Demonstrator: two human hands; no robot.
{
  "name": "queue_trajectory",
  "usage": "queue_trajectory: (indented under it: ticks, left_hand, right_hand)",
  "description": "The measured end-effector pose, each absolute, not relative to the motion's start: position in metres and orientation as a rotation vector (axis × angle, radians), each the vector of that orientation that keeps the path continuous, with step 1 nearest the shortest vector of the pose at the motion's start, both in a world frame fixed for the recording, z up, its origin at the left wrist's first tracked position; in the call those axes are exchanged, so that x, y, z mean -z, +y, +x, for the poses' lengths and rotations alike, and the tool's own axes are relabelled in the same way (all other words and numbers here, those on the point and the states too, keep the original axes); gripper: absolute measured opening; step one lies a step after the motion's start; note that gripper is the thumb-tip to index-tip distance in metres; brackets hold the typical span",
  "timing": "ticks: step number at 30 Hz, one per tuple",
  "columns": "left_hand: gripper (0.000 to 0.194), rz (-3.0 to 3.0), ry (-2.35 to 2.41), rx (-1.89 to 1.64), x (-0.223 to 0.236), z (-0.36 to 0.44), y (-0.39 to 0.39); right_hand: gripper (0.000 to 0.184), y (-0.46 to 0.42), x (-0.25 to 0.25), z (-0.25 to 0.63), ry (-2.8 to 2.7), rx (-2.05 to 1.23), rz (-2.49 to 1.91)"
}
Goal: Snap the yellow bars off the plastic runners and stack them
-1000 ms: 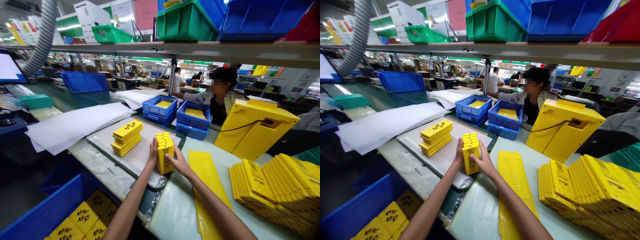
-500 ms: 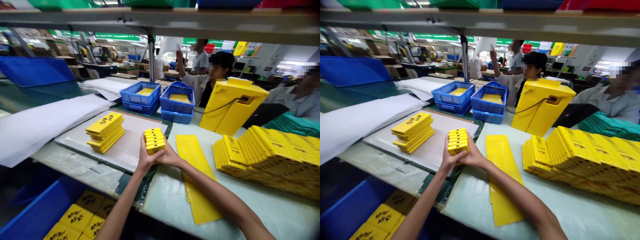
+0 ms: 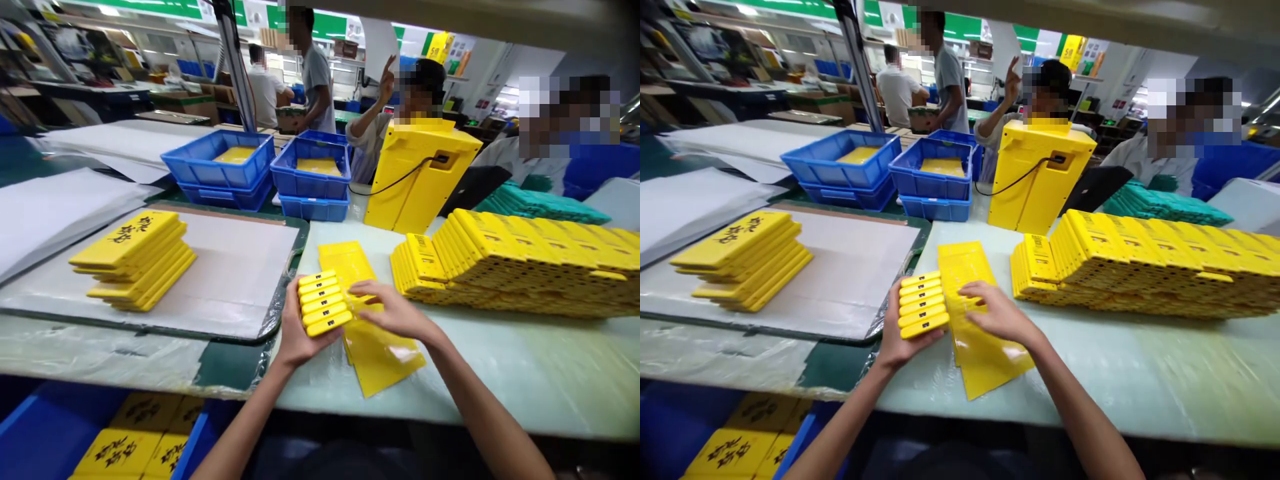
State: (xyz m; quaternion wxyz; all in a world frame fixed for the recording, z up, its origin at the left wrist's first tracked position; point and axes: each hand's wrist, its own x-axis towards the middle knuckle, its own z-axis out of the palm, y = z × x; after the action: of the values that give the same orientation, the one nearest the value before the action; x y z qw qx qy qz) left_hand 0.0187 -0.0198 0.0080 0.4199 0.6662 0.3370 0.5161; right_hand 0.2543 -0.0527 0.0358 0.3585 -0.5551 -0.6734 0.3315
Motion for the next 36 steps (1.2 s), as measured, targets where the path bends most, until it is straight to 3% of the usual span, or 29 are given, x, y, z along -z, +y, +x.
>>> queue_trajectory:
  ticks: [1, 5, 10, 31, 36]
  left_hand:
    - [0.109, 1.646, 0.848, -1.287, -0.011, 0.018, -0.017]
    - [0.106, 1.584, 0.852, -1.265, -0.022, 0.016, -0.018]
    - [0.107, 1.61, 0.823, -1.279, -0.017, 0.017, -0.03]
    - [0.118, 1.669, 0.86, -1.294, 0.003, 0.019, -0.033]
    - [0.118, 1.638, 0.873, -1.271, 0.002, 0.019, -0.034]
  right_hand:
    - [0.032, -0.059, -0.033, 0.261, -1.633, -0.788, -1.57]
    - [0.024, -0.094, -0.001, 0.254, -1.404, -0.61, -1.833]
    - [0.037, -0.125, 0.03, 0.228, -1.309, -0.401, -1.895]
    - [0.007, -0.096, 0.01, 0.201, -1.365, -0.246, -2.198]
    - [0.014, -0.093, 0.011, 0.208, -1.524, -0.238, -2.188]
